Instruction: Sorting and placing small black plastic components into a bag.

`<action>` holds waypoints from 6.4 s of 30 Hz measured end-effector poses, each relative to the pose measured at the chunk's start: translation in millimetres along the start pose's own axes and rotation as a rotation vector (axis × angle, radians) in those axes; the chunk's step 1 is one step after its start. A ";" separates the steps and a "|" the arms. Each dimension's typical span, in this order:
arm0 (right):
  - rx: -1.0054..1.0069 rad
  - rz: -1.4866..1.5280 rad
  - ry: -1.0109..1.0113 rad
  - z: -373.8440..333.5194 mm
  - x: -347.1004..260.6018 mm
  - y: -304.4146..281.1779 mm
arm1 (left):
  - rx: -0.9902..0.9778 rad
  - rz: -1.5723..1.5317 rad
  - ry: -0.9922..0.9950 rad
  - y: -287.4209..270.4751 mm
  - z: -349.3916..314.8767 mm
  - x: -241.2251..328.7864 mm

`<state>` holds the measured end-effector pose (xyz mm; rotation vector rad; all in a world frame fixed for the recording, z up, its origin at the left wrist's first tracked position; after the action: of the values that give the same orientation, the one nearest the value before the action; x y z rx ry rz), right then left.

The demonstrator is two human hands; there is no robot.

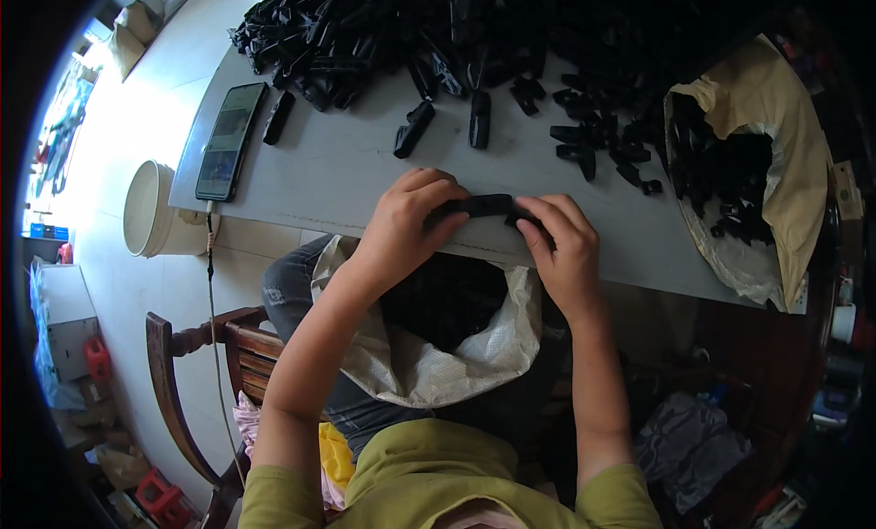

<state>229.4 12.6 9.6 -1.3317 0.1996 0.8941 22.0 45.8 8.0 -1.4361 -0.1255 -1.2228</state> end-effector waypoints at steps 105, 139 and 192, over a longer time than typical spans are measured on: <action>-0.311 0.122 0.066 34.8 27.7 -27.5 | -0.223 -0.123 0.065 -12.6 40.7 -18.9; -0.165 -0.336 0.331 36.6 17.4 -24.3 | -0.184 0.247 -0.285 -19.7 44.9 4.3; 0.047 0.334 0.245 82.9 51.3 -3.0 | -0.112 -0.149 -0.138 -32.8 62.8 -32.2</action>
<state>236.3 109.8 3.8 -1.3853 0.6444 0.9948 21.9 122.4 21.8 -1.6325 -0.2666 -1.2666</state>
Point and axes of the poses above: each hand's wrist, its own z-axis towards the middle knuckle, its own y-axis out of the palm, x = y × z, the point moved 2 cm from there along z, towards the middle knuckle, and after that the axes turned 15 degrees about -x, right-handed, at the moved point
